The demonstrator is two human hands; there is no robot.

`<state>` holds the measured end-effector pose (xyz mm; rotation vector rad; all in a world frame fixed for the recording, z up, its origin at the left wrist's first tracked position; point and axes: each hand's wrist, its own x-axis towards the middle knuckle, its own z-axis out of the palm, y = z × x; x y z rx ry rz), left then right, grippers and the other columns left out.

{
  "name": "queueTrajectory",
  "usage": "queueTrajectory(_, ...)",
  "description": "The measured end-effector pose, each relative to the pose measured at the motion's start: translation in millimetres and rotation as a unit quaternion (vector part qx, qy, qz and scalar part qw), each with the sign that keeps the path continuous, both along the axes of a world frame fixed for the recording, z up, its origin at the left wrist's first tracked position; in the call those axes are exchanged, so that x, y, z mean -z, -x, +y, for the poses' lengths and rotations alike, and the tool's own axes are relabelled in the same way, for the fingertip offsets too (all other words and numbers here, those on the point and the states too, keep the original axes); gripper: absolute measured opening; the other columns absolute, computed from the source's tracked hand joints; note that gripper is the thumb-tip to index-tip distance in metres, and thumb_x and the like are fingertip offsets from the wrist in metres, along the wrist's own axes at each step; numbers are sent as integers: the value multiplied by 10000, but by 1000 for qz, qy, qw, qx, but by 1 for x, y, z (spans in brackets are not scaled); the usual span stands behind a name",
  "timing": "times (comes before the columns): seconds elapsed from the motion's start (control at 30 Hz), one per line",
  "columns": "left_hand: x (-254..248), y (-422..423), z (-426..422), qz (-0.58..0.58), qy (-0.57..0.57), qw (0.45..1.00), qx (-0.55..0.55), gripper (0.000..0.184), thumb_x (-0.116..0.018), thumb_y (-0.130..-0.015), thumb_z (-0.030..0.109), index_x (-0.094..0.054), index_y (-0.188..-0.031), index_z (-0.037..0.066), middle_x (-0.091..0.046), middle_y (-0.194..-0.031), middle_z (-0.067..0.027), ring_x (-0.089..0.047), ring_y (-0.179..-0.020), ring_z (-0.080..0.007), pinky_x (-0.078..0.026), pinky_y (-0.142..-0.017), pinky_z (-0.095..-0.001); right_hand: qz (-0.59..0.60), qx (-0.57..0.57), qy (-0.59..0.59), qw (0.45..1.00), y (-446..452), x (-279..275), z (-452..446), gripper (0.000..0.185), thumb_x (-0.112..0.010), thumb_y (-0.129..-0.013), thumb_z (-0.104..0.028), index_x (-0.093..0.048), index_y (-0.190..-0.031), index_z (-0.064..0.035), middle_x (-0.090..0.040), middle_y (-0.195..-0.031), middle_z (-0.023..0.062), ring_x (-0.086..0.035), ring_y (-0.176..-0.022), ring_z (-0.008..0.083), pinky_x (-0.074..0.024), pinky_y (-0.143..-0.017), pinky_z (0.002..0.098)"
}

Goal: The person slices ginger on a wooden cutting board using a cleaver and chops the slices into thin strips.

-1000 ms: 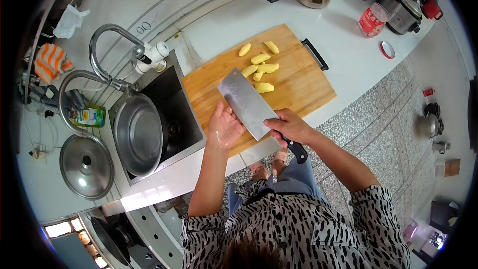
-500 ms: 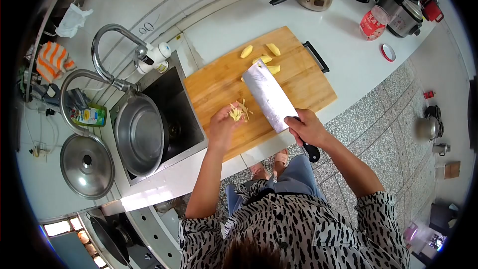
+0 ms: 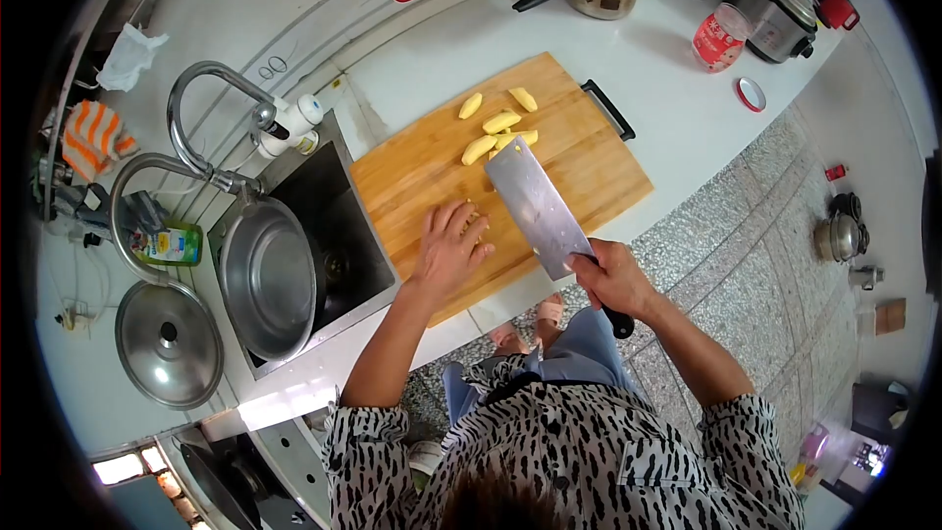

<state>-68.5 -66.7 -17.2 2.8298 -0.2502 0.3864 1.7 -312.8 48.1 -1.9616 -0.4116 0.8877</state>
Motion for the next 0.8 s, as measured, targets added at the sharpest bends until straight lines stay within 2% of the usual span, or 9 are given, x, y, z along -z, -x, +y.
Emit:
queueTrajectory(0.07, 9, -10, 8, -4, -26, 1000, 9, 271, -642, -729, 220, -569, -947, 77, -511, -1044, -84, -444, -1057, -260, -337, -906, -421, 3, 4, 8, 1000, 2, -1, -1, 275, -501, -847, -209, -526, -760, 50, -526, -522, 124, -541, -440, 185, -426, -457, 331)
queueTrajectory(0.13, 17, -19, 17, -8, -53, 998, 16, 237, -633, -736, 215, -569, -919, 79, -518, -1027, -81, -454, -1039, -260, -344, -896, -418, -46, -4, -24, 999, 4, 4, -3, 268, -499, -870, -188, -491, -695, 14, -500, -504, 35, -490, -392, 115, -388, -390, 271)
queueTrajectory(0.33, 21, -41, 45, -50, -95, 993, -57, 143, -629, -722, 157, -587, -837, 81, -551, -936, -60, -491, -952, -235, -369, -863, -392, -74, -8, -5, 997, 3, 0, -5, 264, -491, -871, -180, -498, -707, 26, -522, -503, 58, -498, -396, 120, -393, -399, 280)
queueTrajectory(0.4, 13, -43, 48, -82, -34, 994, -63, 127, -627, -715, 125, -596, -829, 78, -555, -930, -52, -497, -945, -235, -383, -839, -388, -85, -6, -8, 996, 5, -4, -4, 242, -492, -866, -170, -501, -737, 35, -531, -519, 75, -503, -397, 132, -399, -408, 287)
queueTrajectory(0.5, -1, -35, 46, -132, -10, 989, -63, 140, -628, -712, 111, -600, -845, 79, -554, -930, -42, -502, -925, -244, -390, -821, -389, -120, -28, -20, 992, 9, 4, -5, 196, -492, -853, -143, -507, -815, 49, -545, -551, 104, -512, -398, 158, -416, -424, 302)
queueTrajectory(0.57, 0, -23, 48, -111, 0, 992, -68, 145, -626, -712, 114, -602, -852, 81, -554, -927, -46, -503, -921, -247, -391, -819, -387, -144, -49, -29, 988, 12, 8, -5, 183, -490, -845, -127, -509, -864, 54, -549, -567, 117, -517, -398, 172, -426, -429, 310)
queueTrajectory(0.63, 1, -9, 43, -90, 11, 993, -75, 150, -624, -713, 116, -604, -858, 83, -553, -924, -50, -505, -916, -250, -392, -817, -385, -146, -54, -2, 988, 15, 8, -3, 183, -525, -774, -99, -532, -874, 54, -564, -744, 254, -548, -722, 420, -434, -627, 434)
queueTrajectory(0.7, 1, -1, 28, -55, 2, 998, -20, 140, -620, -710, 117, -599, -843, 76, -550, -917, -57, -497, -931, -251, -381, -831, -391, -122, -36, 4, 992, 17, 6, 0, 178, -523, -774, -100, -533, -861, 55, -561, -728, 253, -545, -710, 421, -432, -621, 435)
queueTrajectory(0.8, 7, -4, 18, -62, -26, 998, 14, 132, -619, -707, 120, -591, -826, 71, -546, -913, -65, -488, -941, -247, -367, -838, -393, -110, -7, -1, 994, 16, 4, 7, 174, -519, -780, -105, -535, -837, 58, -557, -700, 251, -543, -685, 422, -431, -604, 435)
